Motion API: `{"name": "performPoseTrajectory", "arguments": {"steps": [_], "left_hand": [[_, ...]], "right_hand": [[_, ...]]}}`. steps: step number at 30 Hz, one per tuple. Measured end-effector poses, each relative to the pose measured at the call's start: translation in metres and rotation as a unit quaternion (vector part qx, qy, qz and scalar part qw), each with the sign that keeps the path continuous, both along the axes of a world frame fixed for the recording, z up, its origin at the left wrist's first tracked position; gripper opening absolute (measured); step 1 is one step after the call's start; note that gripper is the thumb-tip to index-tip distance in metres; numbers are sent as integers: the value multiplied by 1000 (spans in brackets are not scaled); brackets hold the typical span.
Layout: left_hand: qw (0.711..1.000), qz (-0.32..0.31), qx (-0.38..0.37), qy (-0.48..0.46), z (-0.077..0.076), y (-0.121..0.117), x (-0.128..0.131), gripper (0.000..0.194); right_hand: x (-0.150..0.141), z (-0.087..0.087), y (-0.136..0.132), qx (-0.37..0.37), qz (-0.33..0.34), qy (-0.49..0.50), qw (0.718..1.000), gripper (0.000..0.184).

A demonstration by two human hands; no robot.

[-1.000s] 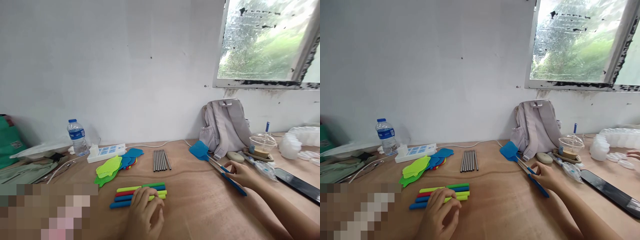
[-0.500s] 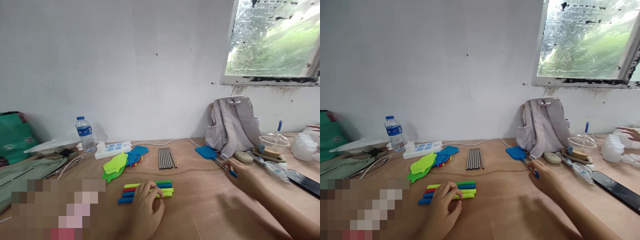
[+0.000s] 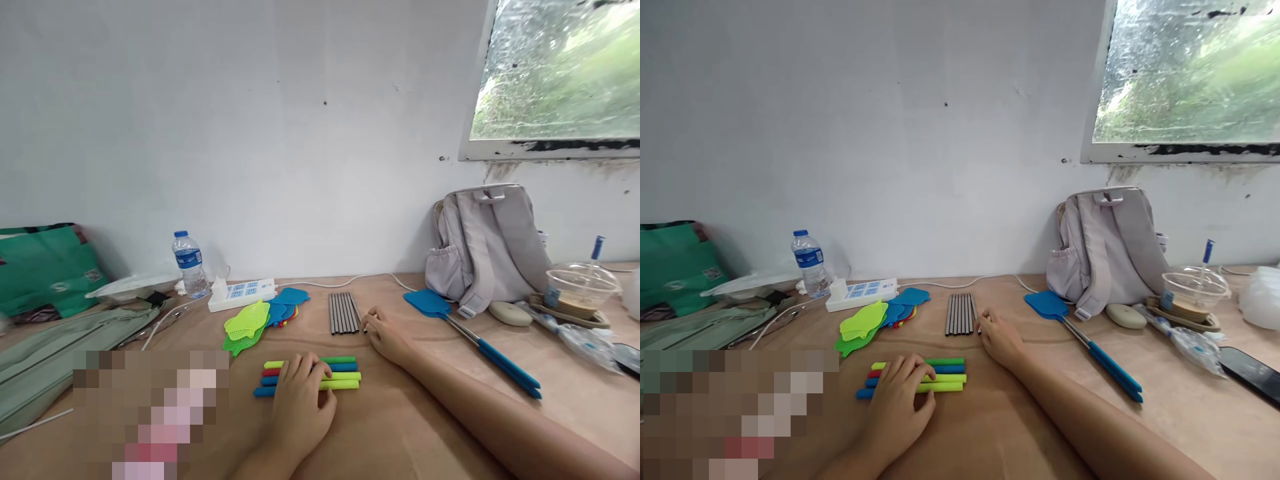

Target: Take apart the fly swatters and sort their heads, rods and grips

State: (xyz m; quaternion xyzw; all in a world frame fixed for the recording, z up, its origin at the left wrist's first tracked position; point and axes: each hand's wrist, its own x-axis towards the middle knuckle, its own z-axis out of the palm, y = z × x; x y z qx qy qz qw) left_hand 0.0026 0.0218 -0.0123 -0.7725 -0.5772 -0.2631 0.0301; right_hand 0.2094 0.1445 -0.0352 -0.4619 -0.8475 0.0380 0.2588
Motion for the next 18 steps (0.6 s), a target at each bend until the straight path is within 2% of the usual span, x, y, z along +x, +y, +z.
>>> {"name": "performPoseTrajectory", "arguments": {"steps": [10,18], "left_hand": [[1000,-3,-15,18,-2,-1,0,15],[996,-78,-48,22,-1,-2,0,17]], "right_hand": [[8,7,-7,1,10,-81,997,31],[26,9,-48,19,32,-135,990,25]]}}
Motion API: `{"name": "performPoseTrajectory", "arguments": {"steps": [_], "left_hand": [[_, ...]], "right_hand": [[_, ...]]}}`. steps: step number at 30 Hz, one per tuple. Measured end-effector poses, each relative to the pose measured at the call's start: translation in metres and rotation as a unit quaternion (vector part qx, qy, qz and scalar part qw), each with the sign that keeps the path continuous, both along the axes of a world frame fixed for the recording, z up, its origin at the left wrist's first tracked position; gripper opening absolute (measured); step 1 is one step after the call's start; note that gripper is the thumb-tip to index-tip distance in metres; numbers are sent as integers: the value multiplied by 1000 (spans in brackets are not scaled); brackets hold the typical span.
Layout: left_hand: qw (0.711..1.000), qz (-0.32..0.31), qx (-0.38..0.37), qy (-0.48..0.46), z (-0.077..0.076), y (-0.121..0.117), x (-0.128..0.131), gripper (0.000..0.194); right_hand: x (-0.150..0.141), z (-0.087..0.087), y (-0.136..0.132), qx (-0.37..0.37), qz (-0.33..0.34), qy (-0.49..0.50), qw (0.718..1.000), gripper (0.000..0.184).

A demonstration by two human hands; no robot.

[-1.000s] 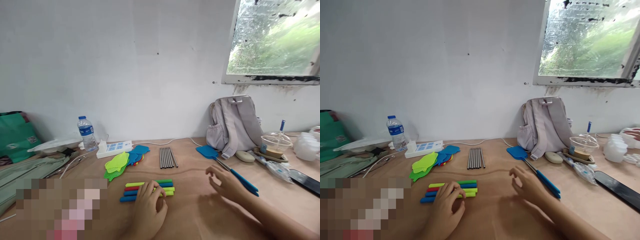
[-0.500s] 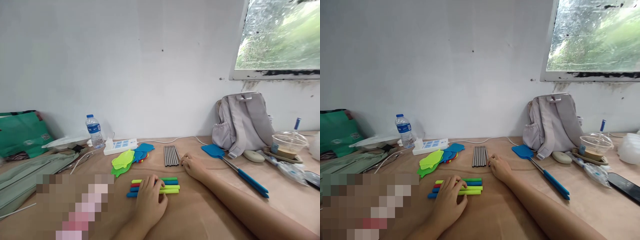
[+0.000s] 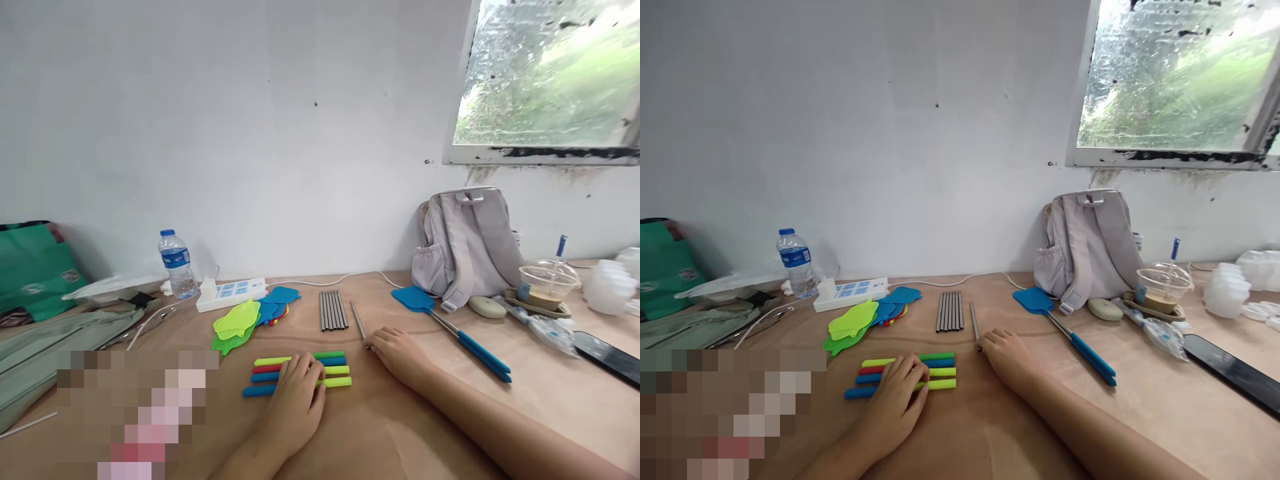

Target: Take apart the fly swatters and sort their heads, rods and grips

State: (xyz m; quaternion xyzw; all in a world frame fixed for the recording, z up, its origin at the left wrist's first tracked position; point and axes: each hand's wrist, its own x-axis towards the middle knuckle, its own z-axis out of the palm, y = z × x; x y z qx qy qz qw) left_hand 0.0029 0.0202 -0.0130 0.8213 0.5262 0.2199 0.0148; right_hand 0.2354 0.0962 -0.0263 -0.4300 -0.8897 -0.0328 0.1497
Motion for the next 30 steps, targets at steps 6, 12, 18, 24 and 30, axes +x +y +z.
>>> {"name": "performPoseTrajectory", "arguments": {"steps": [6,12,18,24,30], "left_hand": [[997,-67,-26,-18,-2,-5,1,16],[994,-94,-45,-16,-6,-1,-3,18],[993,-107,-38,-30,-9,0,-1,21],[990,-125,-10,-70,-6,-2,1,21],[994,-99,7,-48,-4,-1,-1,24]], "right_hand": [[-1,1,-39,-4,24,11,1000,25],[-5,5,-45,-19,91,75,993,14],[10,7,-26,-49,126,94,986,43],[19,13,-25,-35,167,24,985,27],[8,5,-32,6,122,16,992,26]]}}
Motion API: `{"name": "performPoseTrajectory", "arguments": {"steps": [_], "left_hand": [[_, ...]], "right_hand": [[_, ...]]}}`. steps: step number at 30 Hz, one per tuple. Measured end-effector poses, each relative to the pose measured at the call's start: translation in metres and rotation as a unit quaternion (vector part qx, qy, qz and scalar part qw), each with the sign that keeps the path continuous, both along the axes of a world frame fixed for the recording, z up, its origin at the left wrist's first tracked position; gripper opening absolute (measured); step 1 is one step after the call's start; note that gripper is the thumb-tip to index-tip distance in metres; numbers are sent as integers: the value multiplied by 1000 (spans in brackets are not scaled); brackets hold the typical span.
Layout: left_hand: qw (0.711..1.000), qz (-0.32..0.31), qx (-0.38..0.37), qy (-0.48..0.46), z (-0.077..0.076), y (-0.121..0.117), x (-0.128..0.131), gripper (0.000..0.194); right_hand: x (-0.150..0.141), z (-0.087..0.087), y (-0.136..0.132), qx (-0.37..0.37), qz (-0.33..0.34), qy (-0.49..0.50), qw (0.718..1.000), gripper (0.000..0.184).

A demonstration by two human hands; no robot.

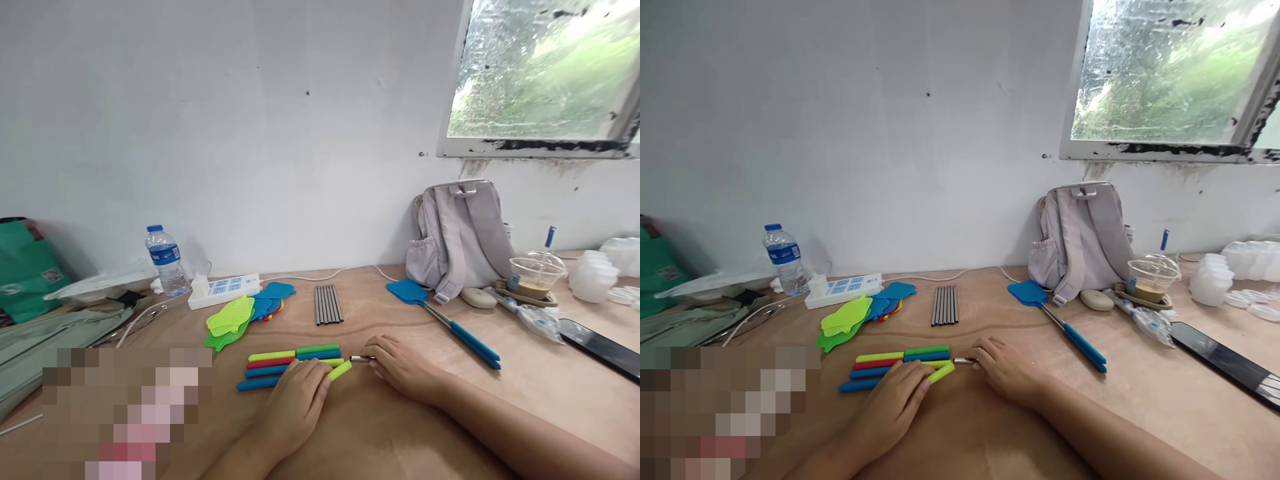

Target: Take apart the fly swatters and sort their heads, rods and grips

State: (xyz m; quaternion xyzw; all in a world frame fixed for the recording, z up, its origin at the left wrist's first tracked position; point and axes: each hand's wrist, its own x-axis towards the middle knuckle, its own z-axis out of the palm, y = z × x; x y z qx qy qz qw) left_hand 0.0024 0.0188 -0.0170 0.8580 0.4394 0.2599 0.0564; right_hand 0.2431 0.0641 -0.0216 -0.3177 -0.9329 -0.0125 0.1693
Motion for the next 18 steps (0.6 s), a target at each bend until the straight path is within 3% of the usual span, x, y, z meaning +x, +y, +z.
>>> {"name": "performPoseTrajectory", "arguments": {"steps": [7,14,18], "left_hand": [[999,9,53,1,-6,2,-4,28],[994,-26,100,38,1,-1,-2,29],[989,-64,117,62,3,-3,-1,28]], "right_hand": [[-3,4,-6,-50,-41,-4,998,31],[6,5,-1,-73,20,-5,997,33],[5,5,-4,-75,21,-20,997,31]]}}
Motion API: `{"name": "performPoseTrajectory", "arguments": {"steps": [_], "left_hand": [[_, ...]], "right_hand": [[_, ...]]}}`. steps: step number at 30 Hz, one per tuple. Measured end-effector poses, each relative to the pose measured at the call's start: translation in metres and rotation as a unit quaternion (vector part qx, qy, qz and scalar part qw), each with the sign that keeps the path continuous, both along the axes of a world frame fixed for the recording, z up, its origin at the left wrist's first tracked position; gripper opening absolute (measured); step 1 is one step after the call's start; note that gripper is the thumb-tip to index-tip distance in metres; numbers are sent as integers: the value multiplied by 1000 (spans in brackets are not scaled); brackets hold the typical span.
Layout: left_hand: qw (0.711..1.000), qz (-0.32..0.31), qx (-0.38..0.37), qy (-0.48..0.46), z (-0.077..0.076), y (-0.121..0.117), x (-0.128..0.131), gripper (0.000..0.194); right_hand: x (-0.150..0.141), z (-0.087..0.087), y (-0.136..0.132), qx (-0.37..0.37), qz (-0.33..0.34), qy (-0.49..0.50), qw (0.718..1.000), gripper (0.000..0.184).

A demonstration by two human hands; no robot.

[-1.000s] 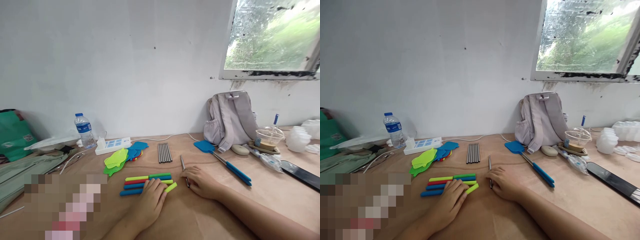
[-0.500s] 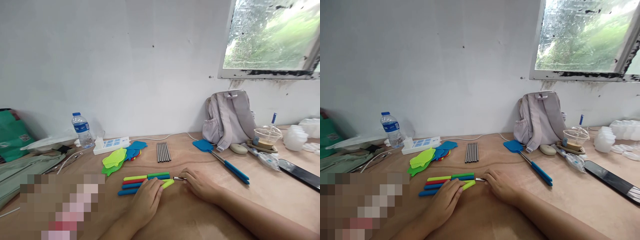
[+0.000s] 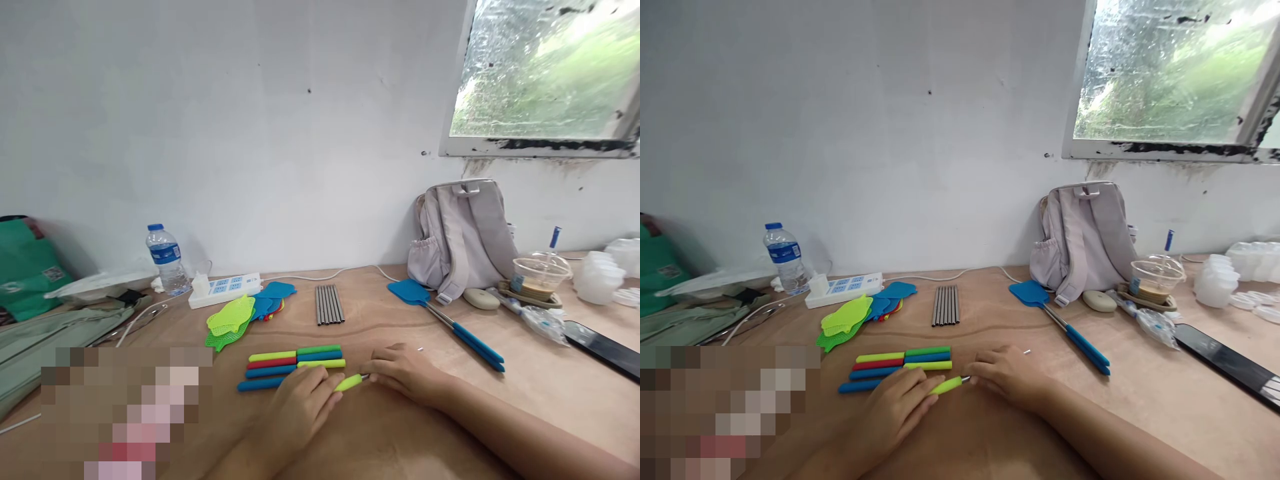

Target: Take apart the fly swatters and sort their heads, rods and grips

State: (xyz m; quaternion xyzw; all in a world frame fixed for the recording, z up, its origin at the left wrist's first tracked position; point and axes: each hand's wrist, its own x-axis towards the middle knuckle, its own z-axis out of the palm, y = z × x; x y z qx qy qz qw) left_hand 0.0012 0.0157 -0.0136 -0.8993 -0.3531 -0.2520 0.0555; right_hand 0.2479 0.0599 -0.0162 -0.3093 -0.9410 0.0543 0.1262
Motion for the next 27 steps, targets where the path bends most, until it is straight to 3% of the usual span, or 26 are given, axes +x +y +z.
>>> {"name": "performPoseTrajectory", "arguments": {"steps": [2,6,10,14,21,27], "left_hand": [[1000,-7,-4,0,-1,-2,2,29],[1000,-14,-23,6,-1,-10,11,25],[996,-24,-82,-27,1,-18,20,22],[990,-35,-121,-69,1,-22,25,21],[999,-36,16,-2,-6,-23,32,32],[998,-39,39,10,12,-23,25,24]], "right_hand": [[-5,0,-7,-21,-27,8,999,29],[-22,-7,-26,-29,-62,60,996,45],[-36,-17,-35,-48,-99,130,985,30],[-42,-18,-37,-86,-128,152,976,30],[-43,-12,-42,-130,-133,143,972,33],[-43,-11,-43,-96,-73,142,982,23]]}}
